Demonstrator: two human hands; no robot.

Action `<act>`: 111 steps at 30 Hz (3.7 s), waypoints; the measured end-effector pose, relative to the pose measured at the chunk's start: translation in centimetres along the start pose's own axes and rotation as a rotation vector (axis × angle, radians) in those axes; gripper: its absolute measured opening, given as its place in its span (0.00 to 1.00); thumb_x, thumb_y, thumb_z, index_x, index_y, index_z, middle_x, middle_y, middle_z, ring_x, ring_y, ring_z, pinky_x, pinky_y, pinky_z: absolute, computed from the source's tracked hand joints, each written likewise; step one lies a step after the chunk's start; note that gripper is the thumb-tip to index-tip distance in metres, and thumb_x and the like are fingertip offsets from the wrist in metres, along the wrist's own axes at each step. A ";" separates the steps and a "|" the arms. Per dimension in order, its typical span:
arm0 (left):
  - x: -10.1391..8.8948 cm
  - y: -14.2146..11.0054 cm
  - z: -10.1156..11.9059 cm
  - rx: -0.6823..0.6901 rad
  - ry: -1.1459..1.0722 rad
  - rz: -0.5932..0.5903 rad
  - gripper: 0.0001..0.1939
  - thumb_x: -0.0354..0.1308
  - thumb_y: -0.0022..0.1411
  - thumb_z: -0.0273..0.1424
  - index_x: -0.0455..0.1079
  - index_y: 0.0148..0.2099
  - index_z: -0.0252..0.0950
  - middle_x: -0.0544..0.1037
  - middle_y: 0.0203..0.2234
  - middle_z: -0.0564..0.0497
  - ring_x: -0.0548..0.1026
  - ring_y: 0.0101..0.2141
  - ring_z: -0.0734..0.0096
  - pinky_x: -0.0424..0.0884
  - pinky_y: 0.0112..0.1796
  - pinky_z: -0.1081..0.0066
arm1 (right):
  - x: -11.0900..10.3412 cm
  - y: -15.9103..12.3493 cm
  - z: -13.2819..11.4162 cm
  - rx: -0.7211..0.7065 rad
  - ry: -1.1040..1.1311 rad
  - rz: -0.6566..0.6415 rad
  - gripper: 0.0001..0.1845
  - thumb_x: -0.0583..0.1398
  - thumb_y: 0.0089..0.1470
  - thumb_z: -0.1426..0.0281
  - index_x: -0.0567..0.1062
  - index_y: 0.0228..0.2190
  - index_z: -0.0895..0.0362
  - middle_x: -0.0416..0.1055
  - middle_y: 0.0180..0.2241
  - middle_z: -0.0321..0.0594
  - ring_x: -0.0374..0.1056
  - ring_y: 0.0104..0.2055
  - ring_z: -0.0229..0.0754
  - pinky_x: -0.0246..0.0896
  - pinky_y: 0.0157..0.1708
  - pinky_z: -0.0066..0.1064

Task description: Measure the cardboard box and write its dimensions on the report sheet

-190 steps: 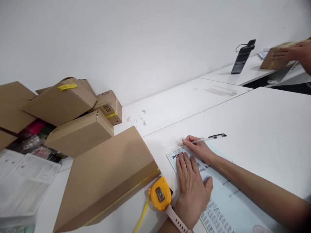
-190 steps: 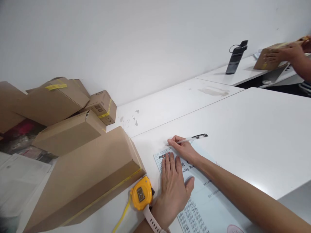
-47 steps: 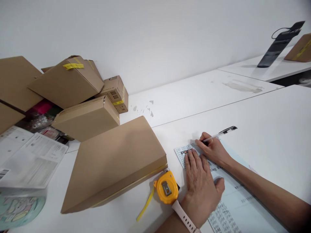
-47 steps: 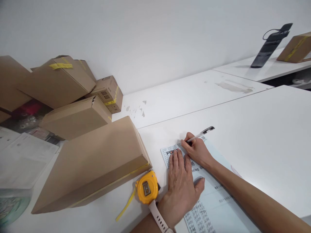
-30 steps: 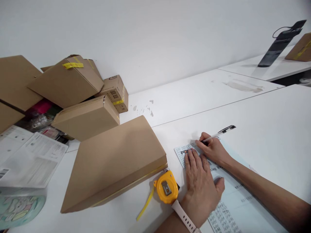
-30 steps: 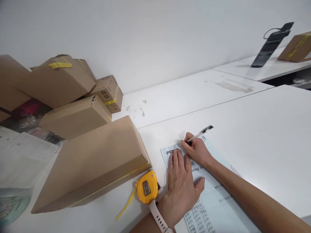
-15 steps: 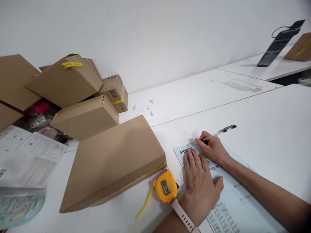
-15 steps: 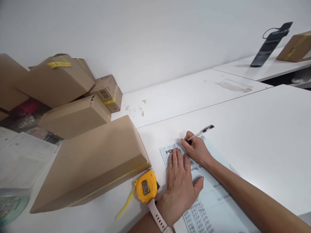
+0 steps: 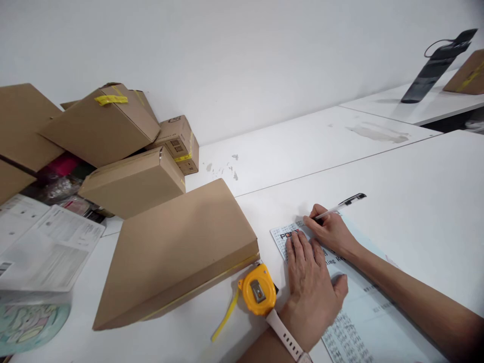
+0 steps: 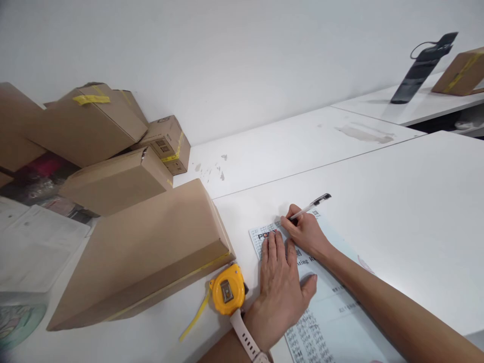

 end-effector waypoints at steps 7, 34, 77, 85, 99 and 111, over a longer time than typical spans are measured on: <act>0.0 0.0 0.0 -0.007 -0.015 -0.001 0.40 0.41 0.72 0.50 0.55 0.69 0.20 0.58 0.68 0.27 0.53 0.69 0.42 0.60 0.64 0.47 | 0.0 0.1 0.1 0.020 -0.016 -0.013 0.13 0.58 0.55 0.63 0.61 0.23 0.51 0.56 0.16 0.27 0.52 0.20 0.36 0.49 0.23 0.31; 0.1 0.3 -0.1 -0.006 -0.115 -0.031 0.40 0.46 0.71 0.49 0.55 0.69 0.17 0.54 0.67 0.20 0.50 0.68 0.37 0.54 0.66 0.46 | -0.2 0.3 0.1 0.023 -0.058 -0.027 0.13 0.58 0.55 0.62 0.61 0.23 0.51 0.53 0.15 0.26 0.50 0.20 0.36 0.48 0.22 0.31; -9.8 -11.2 -8.0 -0.419 -1.353 0.156 0.27 0.52 0.66 0.52 0.70 0.53 0.34 0.81 0.44 0.39 0.80 0.42 0.54 0.75 0.42 0.61 | -0.8 -7.4 -11.7 0.076 0.329 -0.645 0.31 0.52 0.60 0.43 0.80 0.35 0.56 0.76 0.30 0.46 0.69 0.28 0.44 0.65 0.24 0.34; -15.3 -14.0 -10.8 -0.436 -1.507 0.168 0.27 0.65 0.56 0.52 0.75 0.48 0.36 0.82 0.42 0.41 0.80 0.39 0.57 0.72 0.38 0.66 | 0.6 -9.5 -18.3 0.020 0.413 -0.802 0.30 0.60 0.52 0.39 0.68 0.25 0.53 0.65 0.23 0.36 0.61 0.25 0.39 0.58 0.23 0.31; -26.1 -15.6 -30.5 -0.943 -1.214 0.495 0.12 0.61 0.59 0.38 0.74 0.38 0.34 0.81 0.28 0.48 0.78 0.28 0.65 0.73 0.24 0.72 | 5.3 4.8 -16.8 0.009 0.562 -0.459 0.27 0.63 0.49 0.45 0.62 0.22 0.53 0.56 0.23 0.31 0.49 0.24 0.35 0.50 0.25 0.32; -25.2 -16.2 -32.3 -0.965 -1.282 0.381 0.13 0.58 0.67 0.39 0.74 0.42 0.33 0.80 0.32 0.49 0.77 0.28 0.70 0.74 0.26 0.72 | 7.1 3.4 -17.6 -0.135 0.234 -0.422 0.30 0.57 0.54 0.40 0.73 0.25 0.54 0.69 0.24 0.40 0.62 0.26 0.42 0.56 0.23 0.33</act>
Point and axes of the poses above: each hand's wrist, its own y-axis towards the middle knuckle, its own x-axis out of the palm, z = x × y, the point moved 1 cm from there along y, towards the middle knuckle
